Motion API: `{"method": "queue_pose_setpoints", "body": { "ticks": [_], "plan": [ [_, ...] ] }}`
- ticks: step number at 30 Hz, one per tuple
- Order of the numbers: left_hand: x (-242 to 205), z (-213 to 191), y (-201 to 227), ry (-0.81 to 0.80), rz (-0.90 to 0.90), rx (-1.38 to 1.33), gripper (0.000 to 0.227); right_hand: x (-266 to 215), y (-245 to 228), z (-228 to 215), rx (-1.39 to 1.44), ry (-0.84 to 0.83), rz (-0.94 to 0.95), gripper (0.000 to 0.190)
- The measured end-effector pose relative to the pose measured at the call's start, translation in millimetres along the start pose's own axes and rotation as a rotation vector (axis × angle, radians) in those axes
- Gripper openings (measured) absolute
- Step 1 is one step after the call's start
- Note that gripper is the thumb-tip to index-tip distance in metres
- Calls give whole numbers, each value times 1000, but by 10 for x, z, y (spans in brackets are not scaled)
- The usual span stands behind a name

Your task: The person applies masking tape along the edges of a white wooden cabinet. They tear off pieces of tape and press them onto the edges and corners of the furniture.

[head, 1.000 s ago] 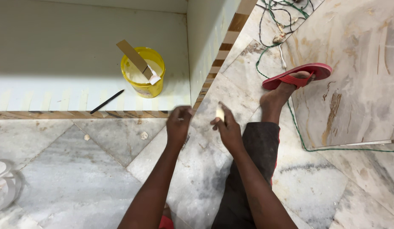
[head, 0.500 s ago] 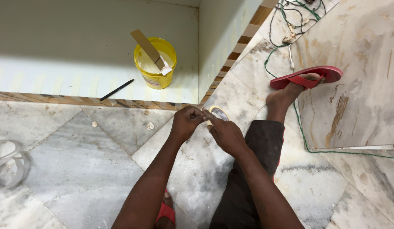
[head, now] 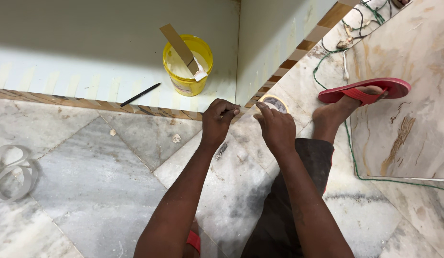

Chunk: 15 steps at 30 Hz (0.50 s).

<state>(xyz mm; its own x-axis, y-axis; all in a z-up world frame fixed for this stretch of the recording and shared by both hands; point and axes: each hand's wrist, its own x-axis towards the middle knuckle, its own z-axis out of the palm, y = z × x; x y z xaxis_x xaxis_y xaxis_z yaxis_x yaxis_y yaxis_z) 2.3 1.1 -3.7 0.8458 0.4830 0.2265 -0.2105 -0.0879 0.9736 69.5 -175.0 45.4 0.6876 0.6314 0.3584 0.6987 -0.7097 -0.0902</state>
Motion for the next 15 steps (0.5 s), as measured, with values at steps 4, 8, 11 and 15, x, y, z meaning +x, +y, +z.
{"method": "queue_pose_setpoints", "body": {
  "ticks": [4, 8, 11, 15],
  "plan": [
    [16, 0, -102, 41, -16, -141, 5, 14, 4, 15, -3, 7, -21, 33],
    [7, -39, -140, 78, -4, -83, 5, 20, 13, 55, 4, 40, -25, 29],
    [32, -56, -127, 86, -7, -80, 5, 61, 21, 69, -12, 35, -27, 27],
    [21, -41, -133, 88, 2, -109, 5, 72, 41, 56, -49, 41, -39, 29]
  ]
}}
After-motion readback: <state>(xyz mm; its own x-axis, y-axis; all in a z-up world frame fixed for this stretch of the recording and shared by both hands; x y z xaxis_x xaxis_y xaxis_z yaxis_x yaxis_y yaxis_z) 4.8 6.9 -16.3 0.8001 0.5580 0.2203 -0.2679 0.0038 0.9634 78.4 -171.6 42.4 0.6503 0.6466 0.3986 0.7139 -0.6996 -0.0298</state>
